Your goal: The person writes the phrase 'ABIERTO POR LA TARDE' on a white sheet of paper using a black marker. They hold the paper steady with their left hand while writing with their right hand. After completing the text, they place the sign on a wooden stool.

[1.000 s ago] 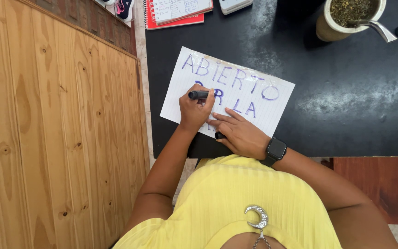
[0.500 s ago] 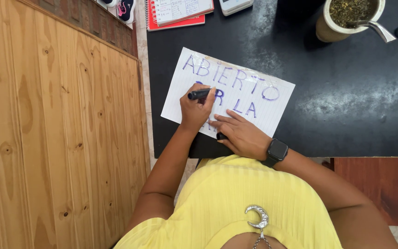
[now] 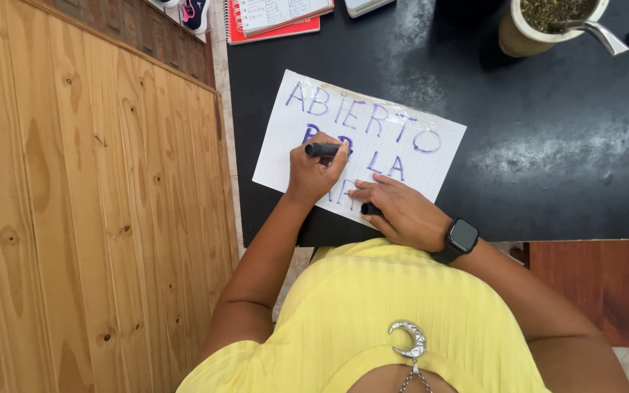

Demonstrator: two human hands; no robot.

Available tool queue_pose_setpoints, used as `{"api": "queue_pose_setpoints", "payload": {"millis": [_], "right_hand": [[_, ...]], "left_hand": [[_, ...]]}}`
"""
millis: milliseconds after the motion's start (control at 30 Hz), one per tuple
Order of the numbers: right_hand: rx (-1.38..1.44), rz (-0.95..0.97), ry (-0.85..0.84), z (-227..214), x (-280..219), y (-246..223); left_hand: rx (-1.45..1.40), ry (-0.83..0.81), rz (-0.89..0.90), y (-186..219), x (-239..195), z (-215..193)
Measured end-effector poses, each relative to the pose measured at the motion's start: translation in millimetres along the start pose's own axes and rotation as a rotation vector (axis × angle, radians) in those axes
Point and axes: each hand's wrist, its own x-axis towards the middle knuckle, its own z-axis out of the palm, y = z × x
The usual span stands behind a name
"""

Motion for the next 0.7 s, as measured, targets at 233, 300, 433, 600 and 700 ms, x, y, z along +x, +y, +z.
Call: {"api": "queue_pose_setpoints", "payload": {"millis": [233, 300, 433, 600, 700], "right_hand": [[0.003, -0.011, 0.015, 0, 0, 0], [0.000, -0.009, 0.019, 0, 0, -2], [0.015, -0.009, 0.013, -1, 0, -2], [0.008, -0.012, 0.005, 0, 0, -2], [0.012, -0.009, 0.007, 1, 1, -3]], "left_hand": [[0.026, -0.026, 0.049, -13, -8, 1], [0.028, -0.024, 0.059, -14, -8, 1], [0.029, -0.032, 0.053, -7, -5, -1], [0.049, 0.006, 0.053, -1, 1, -1], [0.066, 0.044, 0.047, -10, -1, -2]]}}
